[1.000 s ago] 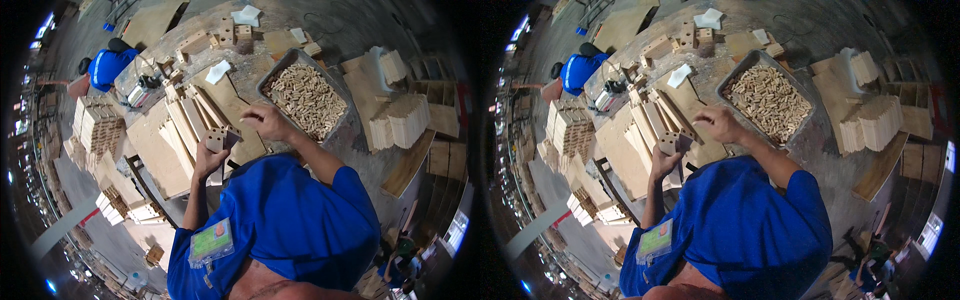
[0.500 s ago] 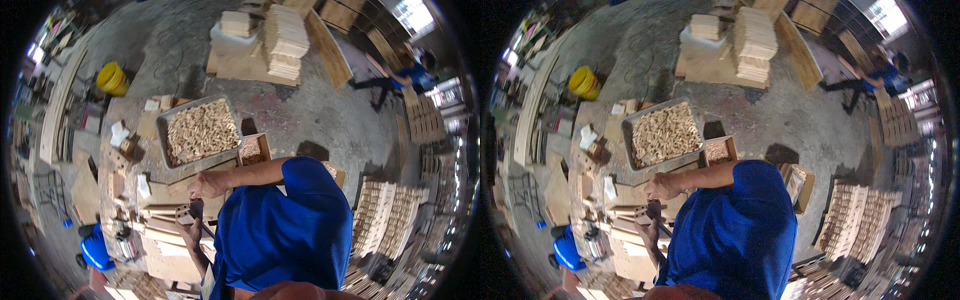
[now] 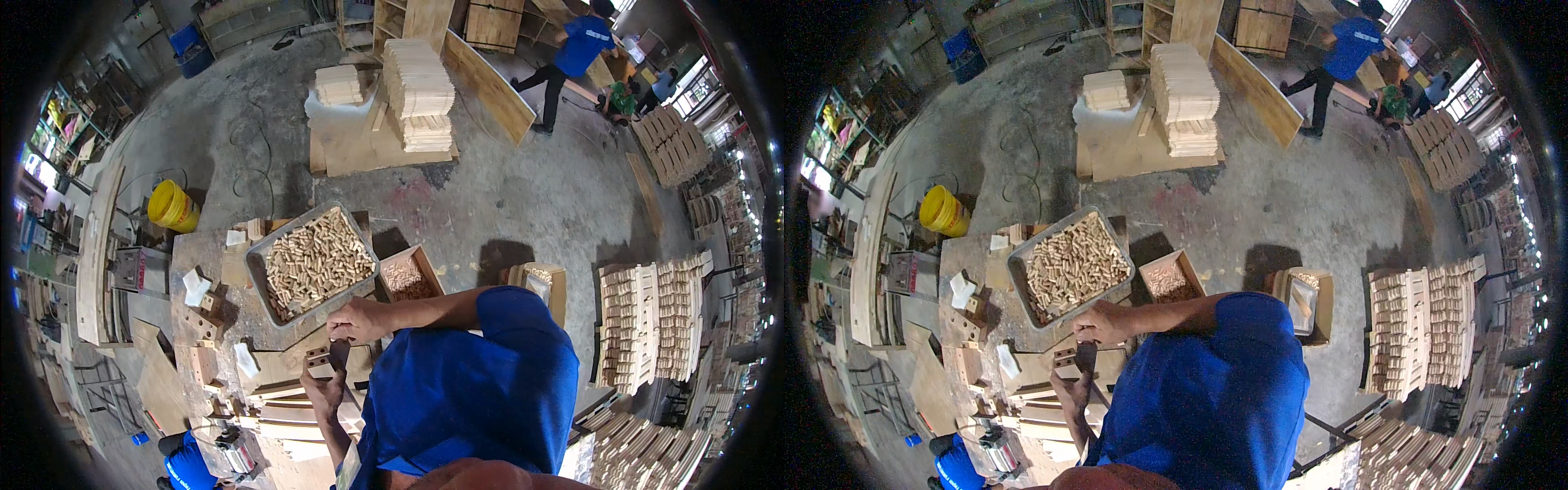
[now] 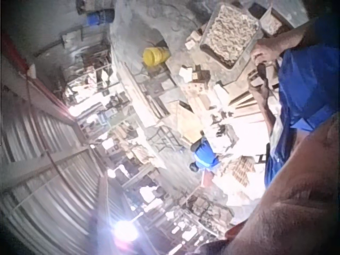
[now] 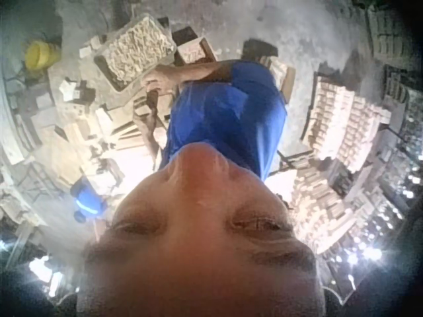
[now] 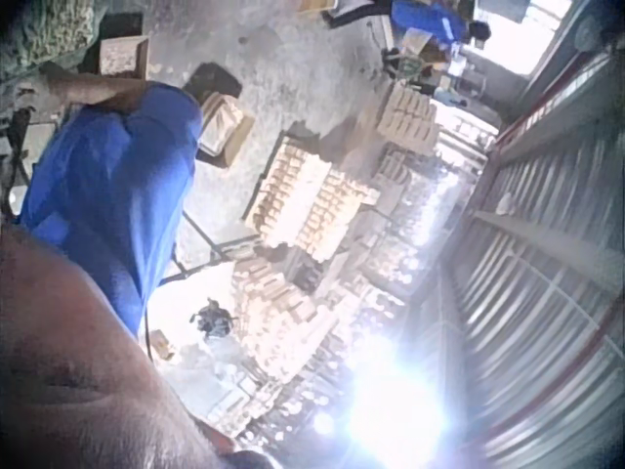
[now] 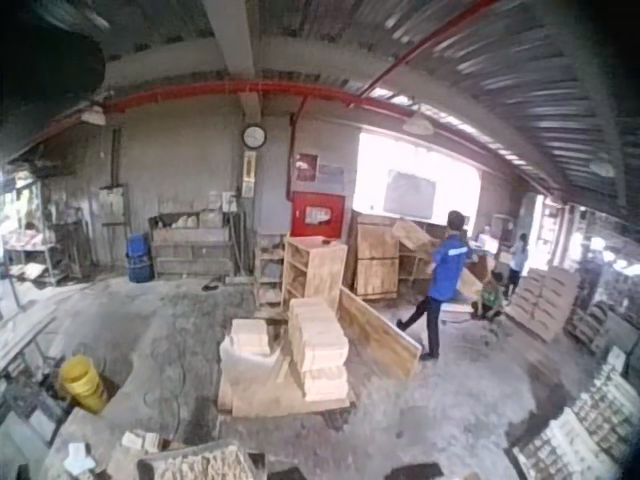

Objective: The person inserts small wooden dowels into pre-drilled holes on rectangular wooden blocks. They repeatedly pick up blocks, insert dowels one at a time, and place the assembled pieces onto a nearby stack.

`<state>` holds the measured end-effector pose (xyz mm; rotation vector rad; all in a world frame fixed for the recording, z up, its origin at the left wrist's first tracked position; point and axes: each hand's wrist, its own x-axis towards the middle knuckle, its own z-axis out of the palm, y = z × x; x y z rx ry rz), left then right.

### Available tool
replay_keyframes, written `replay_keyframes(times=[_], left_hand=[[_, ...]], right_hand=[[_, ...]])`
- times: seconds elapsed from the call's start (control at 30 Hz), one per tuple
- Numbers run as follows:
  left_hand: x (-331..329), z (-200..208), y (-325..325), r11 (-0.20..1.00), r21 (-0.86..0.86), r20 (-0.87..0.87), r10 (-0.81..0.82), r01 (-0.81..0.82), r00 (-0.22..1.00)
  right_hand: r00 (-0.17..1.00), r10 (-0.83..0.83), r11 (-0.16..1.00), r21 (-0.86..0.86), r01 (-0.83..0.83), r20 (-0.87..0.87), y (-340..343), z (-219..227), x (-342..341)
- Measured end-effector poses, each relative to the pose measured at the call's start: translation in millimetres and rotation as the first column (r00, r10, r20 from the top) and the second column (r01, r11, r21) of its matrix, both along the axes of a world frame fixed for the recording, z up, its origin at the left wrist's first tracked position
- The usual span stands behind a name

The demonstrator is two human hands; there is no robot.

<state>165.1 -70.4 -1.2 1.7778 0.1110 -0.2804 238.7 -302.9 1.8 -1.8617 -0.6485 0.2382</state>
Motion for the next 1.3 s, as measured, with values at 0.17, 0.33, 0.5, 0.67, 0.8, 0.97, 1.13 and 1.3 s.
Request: replay_keyframes(times=[0.17,0.33,0.5,0.67,0.8,0.97,1.13,1.3], left_hand=[[-4,-7,3,0.999,-0.052,-0.025,0.007,-0.008,1.000],[-9,-15,6,0.995,-0.070,-0.023,0.070,-0.071,0.997],[-14,-26,14,0.994,-0.042,-0.014,0.097,-0.097,0.995],[-13,-24,9,0.999,-0.018,0.003,0.039,-0.039,0.999],[-13,-22,3,0.999,-0.050,0.025,0.016,-0.014,1.000],[-5,-20,0,0.999,-0.023,-0.009,-0.026,0.026,1.000],[-3,-18,1,0.999,-0.012,0.039,-0.045,0.045,0.998],[-2,-18,0,0.998,-0.054,-0.004,-0.015,0.014,1.000]], right_hand=[[1.000,0.005,0.999,-0.036,-0.005,-0.009,4,5,0],[0.998,0.015,0.999,0.048,-0.018,0.064,11,-3,-4],[0.993,0.055,0.998,0.028,-0.058,0.105,10,-4,-10],[0.999,0.023,0.999,0.048,-0.021,-0.046,5,1,-9],[0.999,0.013,1.000,-0.004,-0.013,-0.034,-3,1,-8],[0.996,0.040,0.999,-0.035,-0.038,0.084,-9,2,-9],[0.997,0.015,0.997,0.070,-0.021,0.080,-14,1,-15],[0.989,-0.079,0.989,0.114,0.094,-0.128,-11,5,-16]])
